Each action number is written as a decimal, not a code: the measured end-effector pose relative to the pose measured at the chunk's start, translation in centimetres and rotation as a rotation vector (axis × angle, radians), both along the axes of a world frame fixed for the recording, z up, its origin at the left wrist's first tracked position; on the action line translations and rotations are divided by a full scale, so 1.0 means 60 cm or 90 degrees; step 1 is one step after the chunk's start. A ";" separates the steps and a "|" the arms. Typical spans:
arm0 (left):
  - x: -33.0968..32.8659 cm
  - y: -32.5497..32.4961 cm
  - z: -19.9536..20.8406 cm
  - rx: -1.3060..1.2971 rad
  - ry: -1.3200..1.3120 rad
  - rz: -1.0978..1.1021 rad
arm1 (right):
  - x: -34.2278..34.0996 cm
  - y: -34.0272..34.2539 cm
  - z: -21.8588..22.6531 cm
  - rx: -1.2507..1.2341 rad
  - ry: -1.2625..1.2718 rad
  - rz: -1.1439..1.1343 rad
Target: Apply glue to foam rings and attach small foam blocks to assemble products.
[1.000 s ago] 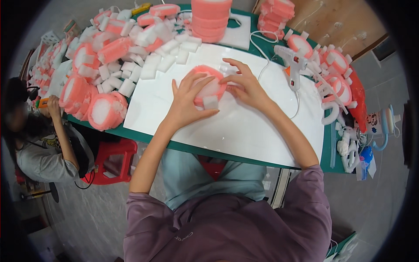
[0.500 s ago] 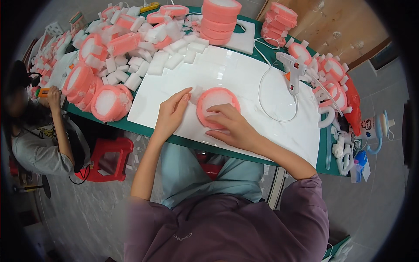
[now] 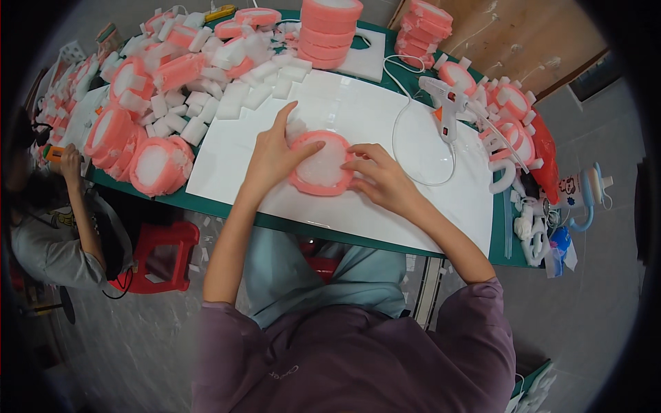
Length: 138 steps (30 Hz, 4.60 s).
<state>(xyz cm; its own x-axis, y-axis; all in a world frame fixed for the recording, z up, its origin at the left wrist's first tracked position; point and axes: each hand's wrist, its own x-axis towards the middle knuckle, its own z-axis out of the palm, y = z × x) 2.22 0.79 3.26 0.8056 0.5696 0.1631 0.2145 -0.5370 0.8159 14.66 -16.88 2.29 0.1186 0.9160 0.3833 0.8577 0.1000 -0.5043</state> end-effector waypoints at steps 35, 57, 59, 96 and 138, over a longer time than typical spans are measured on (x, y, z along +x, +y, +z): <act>0.026 0.037 -0.029 -0.020 -0.051 -0.032 | 0.238 -0.140 -0.043 0.298 0.149 -0.584; 0.032 0.046 -0.038 -0.078 -0.051 -0.053 | 0.266 -0.085 -0.023 0.000 0.258 -0.588; 0.031 0.044 -0.032 -0.064 -0.030 -0.049 | 0.270 -0.091 -0.020 0.021 0.267 -0.533; 0.029 0.048 -0.043 -0.055 -0.053 -0.052 | 0.050 -0.117 0.048 -0.354 0.262 -0.126; 0.030 0.049 -0.043 -0.058 -0.049 -0.052 | 0.039 -0.139 -0.015 -0.070 0.367 -0.205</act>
<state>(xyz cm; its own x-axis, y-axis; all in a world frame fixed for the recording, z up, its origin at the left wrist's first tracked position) 4.00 3.75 0.67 0.8369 0.5182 0.1763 0.1085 -0.4729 0.8744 16.97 -25.24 1.38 0.5505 0.8308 0.0823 0.4262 -0.1948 -0.8834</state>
